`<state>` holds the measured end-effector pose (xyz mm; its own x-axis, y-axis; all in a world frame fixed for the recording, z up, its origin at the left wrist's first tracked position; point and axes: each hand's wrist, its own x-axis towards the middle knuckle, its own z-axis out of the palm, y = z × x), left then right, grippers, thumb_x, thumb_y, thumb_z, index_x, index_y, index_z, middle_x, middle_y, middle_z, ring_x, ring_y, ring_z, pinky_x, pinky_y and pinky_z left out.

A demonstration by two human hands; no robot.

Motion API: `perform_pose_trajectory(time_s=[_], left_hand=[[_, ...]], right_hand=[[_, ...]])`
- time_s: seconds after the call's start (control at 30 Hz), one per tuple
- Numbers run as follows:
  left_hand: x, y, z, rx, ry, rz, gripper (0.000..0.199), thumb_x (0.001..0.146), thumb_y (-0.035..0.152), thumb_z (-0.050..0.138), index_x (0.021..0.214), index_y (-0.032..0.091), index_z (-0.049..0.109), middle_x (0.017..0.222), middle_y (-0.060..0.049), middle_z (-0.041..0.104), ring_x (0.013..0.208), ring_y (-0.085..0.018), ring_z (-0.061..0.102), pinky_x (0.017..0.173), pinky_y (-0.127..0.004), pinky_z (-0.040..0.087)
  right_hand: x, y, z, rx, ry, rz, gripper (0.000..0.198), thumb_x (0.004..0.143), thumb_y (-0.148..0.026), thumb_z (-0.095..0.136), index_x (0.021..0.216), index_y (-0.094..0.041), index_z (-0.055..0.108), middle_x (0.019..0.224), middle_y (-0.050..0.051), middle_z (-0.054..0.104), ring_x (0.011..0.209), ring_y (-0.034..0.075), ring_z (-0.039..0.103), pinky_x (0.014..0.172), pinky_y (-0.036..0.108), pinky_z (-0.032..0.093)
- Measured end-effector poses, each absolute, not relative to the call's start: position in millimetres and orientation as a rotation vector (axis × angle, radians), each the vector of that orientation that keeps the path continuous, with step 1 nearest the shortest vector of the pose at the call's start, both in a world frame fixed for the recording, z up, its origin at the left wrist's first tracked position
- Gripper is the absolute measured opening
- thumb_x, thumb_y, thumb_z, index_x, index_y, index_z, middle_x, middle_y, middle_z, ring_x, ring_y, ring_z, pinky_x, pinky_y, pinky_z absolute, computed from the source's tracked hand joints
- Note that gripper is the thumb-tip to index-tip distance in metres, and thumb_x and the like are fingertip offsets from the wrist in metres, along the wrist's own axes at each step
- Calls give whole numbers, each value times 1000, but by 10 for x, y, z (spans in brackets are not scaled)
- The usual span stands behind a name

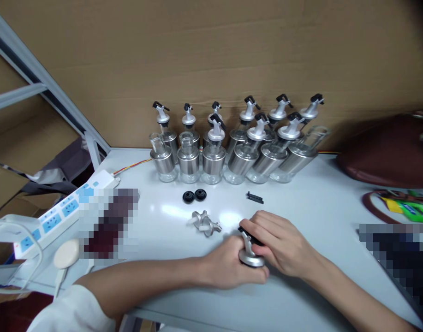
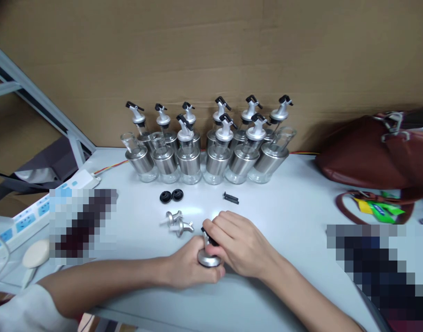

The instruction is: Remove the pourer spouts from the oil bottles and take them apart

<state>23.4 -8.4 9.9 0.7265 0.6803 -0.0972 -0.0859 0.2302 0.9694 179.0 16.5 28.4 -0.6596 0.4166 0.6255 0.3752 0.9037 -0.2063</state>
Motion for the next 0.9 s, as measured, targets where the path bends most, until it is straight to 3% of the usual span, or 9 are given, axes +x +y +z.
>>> perform_pose_trajectory(time_s=[0.67, 0.9], left_hand=[[189, -35, 161, 1230, 599, 499, 15, 68, 19, 56, 60, 18, 44, 54, 8, 37, 51, -6, 30, 48, -23, 24], [214, -29, 110, 1301, 516, 519, 25, 62, 15, 59, 52, 20, 36, 53, 7, 35, 52, -7, 32, 49, -25, 24]], right_hand=[[1778, 157, 302, -692, -2349, 171, 44, 104, -34, 20, 91, -15, 58, 61, 2, 57, 52, 13, 49, 48, 23, 41], [1778, 157, 323, -676, -2339, 32, 52, 101, -51, 25, 78, -16, 57, 54, 0, 51, 48, 13, 43, 47, 24, 36]])
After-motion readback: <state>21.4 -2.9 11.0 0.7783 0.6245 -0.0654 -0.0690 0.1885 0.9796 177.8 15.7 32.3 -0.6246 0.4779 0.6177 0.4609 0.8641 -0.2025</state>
